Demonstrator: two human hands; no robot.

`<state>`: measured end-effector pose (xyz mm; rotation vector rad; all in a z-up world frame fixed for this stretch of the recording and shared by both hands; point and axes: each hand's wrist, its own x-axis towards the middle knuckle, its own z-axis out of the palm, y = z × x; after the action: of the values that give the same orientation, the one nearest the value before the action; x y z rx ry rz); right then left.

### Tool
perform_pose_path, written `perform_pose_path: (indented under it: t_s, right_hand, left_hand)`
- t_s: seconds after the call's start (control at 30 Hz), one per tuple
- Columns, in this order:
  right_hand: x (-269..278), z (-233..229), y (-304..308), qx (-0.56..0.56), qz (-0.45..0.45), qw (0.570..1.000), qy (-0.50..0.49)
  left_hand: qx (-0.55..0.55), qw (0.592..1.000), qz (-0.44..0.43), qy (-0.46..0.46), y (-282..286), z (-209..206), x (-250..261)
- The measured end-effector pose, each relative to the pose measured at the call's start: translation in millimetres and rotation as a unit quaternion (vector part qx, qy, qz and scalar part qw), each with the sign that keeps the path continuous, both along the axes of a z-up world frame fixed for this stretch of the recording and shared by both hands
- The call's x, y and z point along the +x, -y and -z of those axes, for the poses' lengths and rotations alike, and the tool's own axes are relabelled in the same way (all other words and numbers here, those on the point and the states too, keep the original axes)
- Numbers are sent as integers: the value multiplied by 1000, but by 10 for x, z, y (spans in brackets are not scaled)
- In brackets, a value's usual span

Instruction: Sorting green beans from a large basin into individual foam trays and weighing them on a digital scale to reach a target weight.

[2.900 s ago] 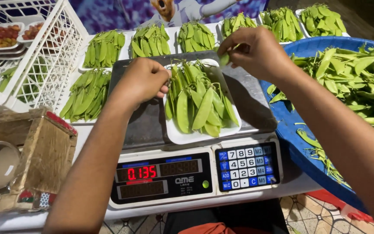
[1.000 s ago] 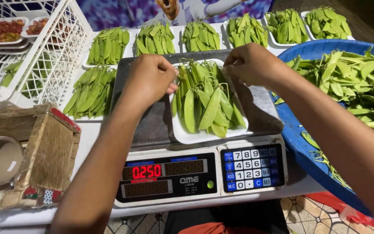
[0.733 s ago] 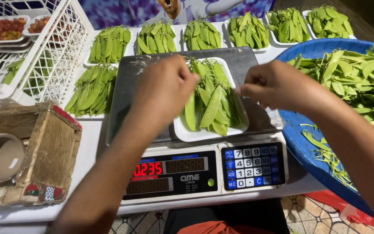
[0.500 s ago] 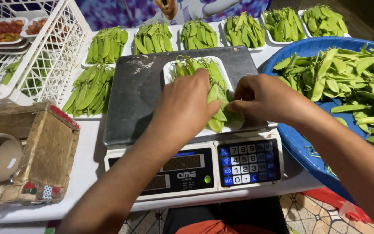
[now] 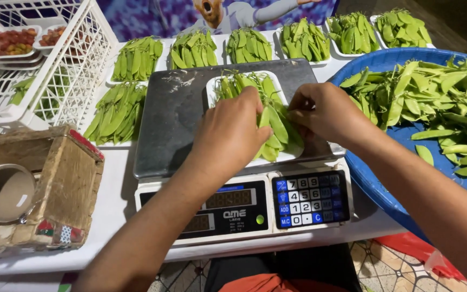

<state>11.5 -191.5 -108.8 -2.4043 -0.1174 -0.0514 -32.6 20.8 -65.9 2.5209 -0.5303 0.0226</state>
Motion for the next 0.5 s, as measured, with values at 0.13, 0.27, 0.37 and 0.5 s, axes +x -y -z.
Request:
perform_pose_path:
  t_s: [0.13,0.27,0.37,0.5]
  right_hand:
    - [-137,-79,-115,52,12,998,-17]
    - [-134,-97,-121,-44,-3,998,40]
    - [-193,-121,-175,-92,8,994,57]
    - [-116,38,-131,-128,5,988,85]
  left_hand:
    - [-68,997,-4,-38,-108,-123,-34]
    - [-86,995,-36,-33,-316,-240,-21]
    - [-89,993,-68,-37,-477,-274,-27]
    - [-68,991,-102,-50,-624,-229,-14]
